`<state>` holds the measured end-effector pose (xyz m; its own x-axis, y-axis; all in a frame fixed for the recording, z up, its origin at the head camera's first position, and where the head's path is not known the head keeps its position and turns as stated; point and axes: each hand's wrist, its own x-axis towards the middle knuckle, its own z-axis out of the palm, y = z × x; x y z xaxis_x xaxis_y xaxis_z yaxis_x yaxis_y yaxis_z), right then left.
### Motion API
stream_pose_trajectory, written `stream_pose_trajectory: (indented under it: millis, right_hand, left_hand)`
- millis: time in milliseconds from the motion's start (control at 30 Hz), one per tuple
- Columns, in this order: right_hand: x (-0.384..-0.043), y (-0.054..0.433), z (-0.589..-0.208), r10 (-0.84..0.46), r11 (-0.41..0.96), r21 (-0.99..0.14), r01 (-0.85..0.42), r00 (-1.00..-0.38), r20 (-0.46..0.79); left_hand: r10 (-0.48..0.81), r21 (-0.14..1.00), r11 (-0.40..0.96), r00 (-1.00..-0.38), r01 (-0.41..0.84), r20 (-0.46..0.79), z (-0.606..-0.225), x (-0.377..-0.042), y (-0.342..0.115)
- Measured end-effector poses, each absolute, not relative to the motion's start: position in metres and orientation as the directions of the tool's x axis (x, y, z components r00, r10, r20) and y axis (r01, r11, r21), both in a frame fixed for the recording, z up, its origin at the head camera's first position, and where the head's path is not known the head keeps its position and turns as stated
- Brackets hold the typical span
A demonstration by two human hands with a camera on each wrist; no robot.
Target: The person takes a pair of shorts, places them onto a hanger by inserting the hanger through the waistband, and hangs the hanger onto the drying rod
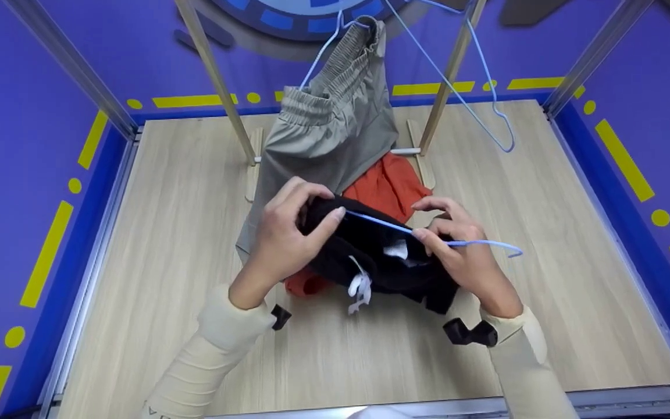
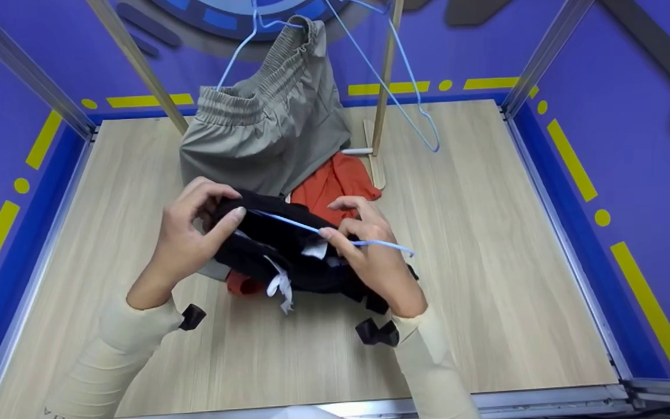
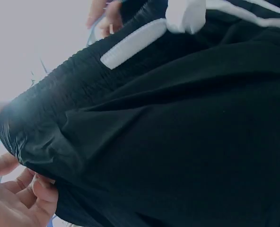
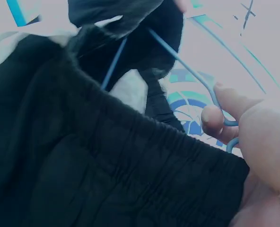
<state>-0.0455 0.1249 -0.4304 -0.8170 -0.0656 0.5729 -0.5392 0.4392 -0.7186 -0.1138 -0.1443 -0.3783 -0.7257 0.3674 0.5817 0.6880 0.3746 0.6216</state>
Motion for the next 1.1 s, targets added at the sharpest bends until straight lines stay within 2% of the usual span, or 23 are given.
stream_pose_trajectory:
  millis: [133, 300, 500, 600, 800, 900, 1100]
  right_hand:
    - [-0.045, 0.121, -0.424, -0.140, 0.407, -0.709, -0.576, -0.806, 0.575]
    - [-0.046, 0.114, -0.418, -0.195, 0.467, -0.677, -0.568, -0.813, 0.548]
    - [-0.049, 0.109, -0.415, -0.206, 0.533, -0.656, -0.534, -0.834, 0.512]
    - [-0.050, 0.109, -0.415, -0.218, 0.551, -0.637, -0.539, -0.830, 0.514]
    - [-0.052, 0.110, -0.415, -0.245, 0.540, -0.645, -0.541, -0.834, 0.495]
    - [-0.051, 0.115, -0.414, -0.245, 0.488, -0.694, -0.530, -0.846, 0.474]
    - [-0.046, 0.132, -0.415, -0.205, 0.479, -0.710, -0.516, -0.852, 0.481]
  left_hand:
    - [0.392, 0.564, 0.439, -0.714, 0.699, 0.580, -0.382, -0.112, -0.139]
    - [0.441, 0.499, 0.489, -0.697, 0.715, 0.566, -0.389, -0.109, -0.129]
    - [0.581, 0.291, 0.557, -0.615, 0.778, 0.533, -0.398, -0.107, -0.119]
    - [0.670, 0.253, 0.492, -0.548, 0.833, 0.501, -0.400, -0.108, -0.116]
    - [0.778, 0.268, 0.282, -0.383, 0.921, 0.497, -0.403, -0.109, -0.116]
    - [0.755, 0.312, 0.246, -0.383, 0.918, 0.533, -0.404, -0.113, -0.120]
    - [0.650, 0.465, 0.217, -0.482, 0.858, 0.587, -0.402, -0.122, -0.137]
